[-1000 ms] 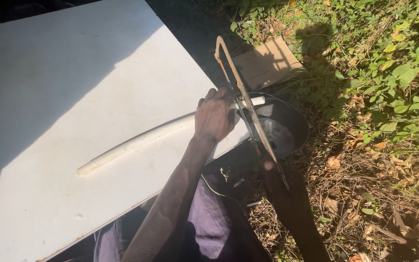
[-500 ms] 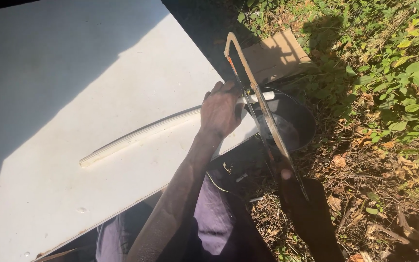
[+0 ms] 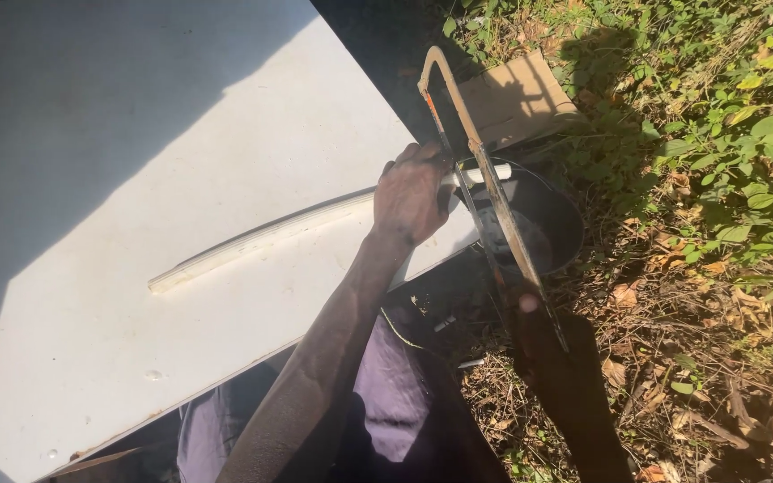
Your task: Using a manual hacksaw to cut a white PVC pipe into multiple small segments on a makeshift work surface.
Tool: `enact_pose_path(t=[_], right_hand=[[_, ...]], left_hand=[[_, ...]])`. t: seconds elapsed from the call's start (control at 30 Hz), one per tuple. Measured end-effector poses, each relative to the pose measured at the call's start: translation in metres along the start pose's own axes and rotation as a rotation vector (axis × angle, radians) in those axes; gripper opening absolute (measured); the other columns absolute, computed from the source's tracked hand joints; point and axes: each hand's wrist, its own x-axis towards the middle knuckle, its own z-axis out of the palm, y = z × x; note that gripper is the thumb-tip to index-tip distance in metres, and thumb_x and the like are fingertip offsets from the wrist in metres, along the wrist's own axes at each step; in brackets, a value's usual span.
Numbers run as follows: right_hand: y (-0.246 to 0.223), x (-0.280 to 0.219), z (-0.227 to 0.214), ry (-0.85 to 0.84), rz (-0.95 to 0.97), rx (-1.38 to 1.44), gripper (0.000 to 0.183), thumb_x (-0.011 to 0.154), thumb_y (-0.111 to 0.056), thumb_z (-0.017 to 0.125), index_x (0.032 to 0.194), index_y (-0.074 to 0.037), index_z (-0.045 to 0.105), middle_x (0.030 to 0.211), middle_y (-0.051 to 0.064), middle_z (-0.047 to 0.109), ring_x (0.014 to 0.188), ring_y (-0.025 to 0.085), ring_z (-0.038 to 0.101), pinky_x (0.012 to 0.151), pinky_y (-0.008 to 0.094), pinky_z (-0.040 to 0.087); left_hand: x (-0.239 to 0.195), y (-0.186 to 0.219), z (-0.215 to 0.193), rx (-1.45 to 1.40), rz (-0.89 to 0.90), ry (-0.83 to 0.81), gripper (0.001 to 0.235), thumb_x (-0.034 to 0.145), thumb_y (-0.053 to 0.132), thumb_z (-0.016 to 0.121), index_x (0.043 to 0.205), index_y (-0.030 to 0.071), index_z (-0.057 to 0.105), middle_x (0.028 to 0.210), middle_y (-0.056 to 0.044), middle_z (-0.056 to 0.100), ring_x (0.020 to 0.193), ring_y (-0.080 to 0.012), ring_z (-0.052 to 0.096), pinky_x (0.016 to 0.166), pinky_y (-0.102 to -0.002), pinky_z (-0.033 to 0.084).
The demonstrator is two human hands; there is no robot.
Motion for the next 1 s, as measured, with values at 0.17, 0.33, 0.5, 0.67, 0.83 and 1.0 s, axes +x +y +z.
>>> enact_pose_path(t=[0.17, 0.33, 0.5, 0.67, 0.83, 1.0], right_hand=[[-0.025, 0.053, -0.049, -0.287, 0.869, 0.925, 0.039, 0.095, -0.035, 0.054, 0.064, -0.011, 0.057, 0.042, 0.001, 0.040, 0.037, 0.014, 0.039, 0.047, 0.033, 0.038], [-0.012, 0.017, -0.034, -0.083, 0.113, 0.427, 0.052, 0.094, -0.001, 0.064, 0.142, -0.015, 0.046, 0.076, 0.008, 0.050, 0.055, 0.017, 0.042, 0.050, 0.030, 0.042], [-0.010, 0.087, -0.006, -0.231, 1.087, 1.058, 0.060, 0.101, -0.042, 0.051, 0.052, -0.007, 0.054, 0.034, 0.008, 0.045, 0.031, 0.016, 0.048, 0.036, 0.026, 0.034], [0.000, 0.019, 0.023, -0.044, 0.559, 0.431, 0.032, 0.095, -0.027, 0.059, 0.080, 0.002, 0.060, 0.062, 0.015, 0.050, 0.059, 0.025, 0.054, 0.051, 0.034, 0.042], [-0.014, 0.036, -0.001, -0.107, 0.406, 0.268, 0.032, 0.094, -0.028, 0.056, 0.084, 0.001, 0.064, 0.067, 0.016, 0.053, 0.065, 0.027, 0.057, 0.056, 0.034, 0.047], [0.003, 0.056, 0.045, -0.067, 0.659, 0.610, 0.034, 0.101, -0.031, 0.065, 0.102, 0.002, 0.071, 0.071, 0.020, 0.052, 0.071, 0.038, 0.064, 0.055, 0.042, 0.041]], left_hand=[[-0.001, 0.000, 0.004, 0.006, -0.003, 0.009, 0.009, 0.080, 0.013, 0.069, 0.087, 0.010, 0.073, 0.111, -0.002, 0.065, 0.099, -0.0276, 0.059, 0.075, -0.048, 0.055], [0.001, -0.004, 0.006, -0.002, -0.026, -0.004, 0.020, 0.081, 0.016, 0.067, 0.098, 0.010, 0.074, 0.126, -0.004, 0.065, 0.112, -0.0299, 0.057, 0.087, -0.052, 0.053], [-0.008, 0.020, -0.026, 0.041, -0.056, -0.104, 0.022, 0.085, 0.016, 0.071, 0.107, 0.015, 0.072, 0.105, 0.003, 0.065, 0.106, -0.0174, 0.060, 0.085, -0.034, 0.053], [-0.008, 0.016, -0.028, 0.031, -0.086, -0.099, 0.019, 0.085, 0.015, 0.071, 0.104, 0.015, 0.072, 0.104, 0.003, 0.065, 0.104, -0.0173, 0.060, 0.084, -0.034, 0.053], [-0.003, 0.014, -0.022, 0.014, -0.078, -0.076, 0.017, 0.084, 0.015, 0.071, 0.102, 0.014, 0.072, 0.101, 0.003, 0.064, 0.104, -0.0183, 0.060, 0.083, -0.035, 0.053], [-0.010, 0.019, -0.017, 0.010, 0.014, -0.095, 0.018, 0.086, 0.017, 0.070, 0.104, 0.013, 0.072, 0.105, 0.000, 0.064, 0.104, -0.0199, 0.060, 0.085, -0.037, 0.054]])
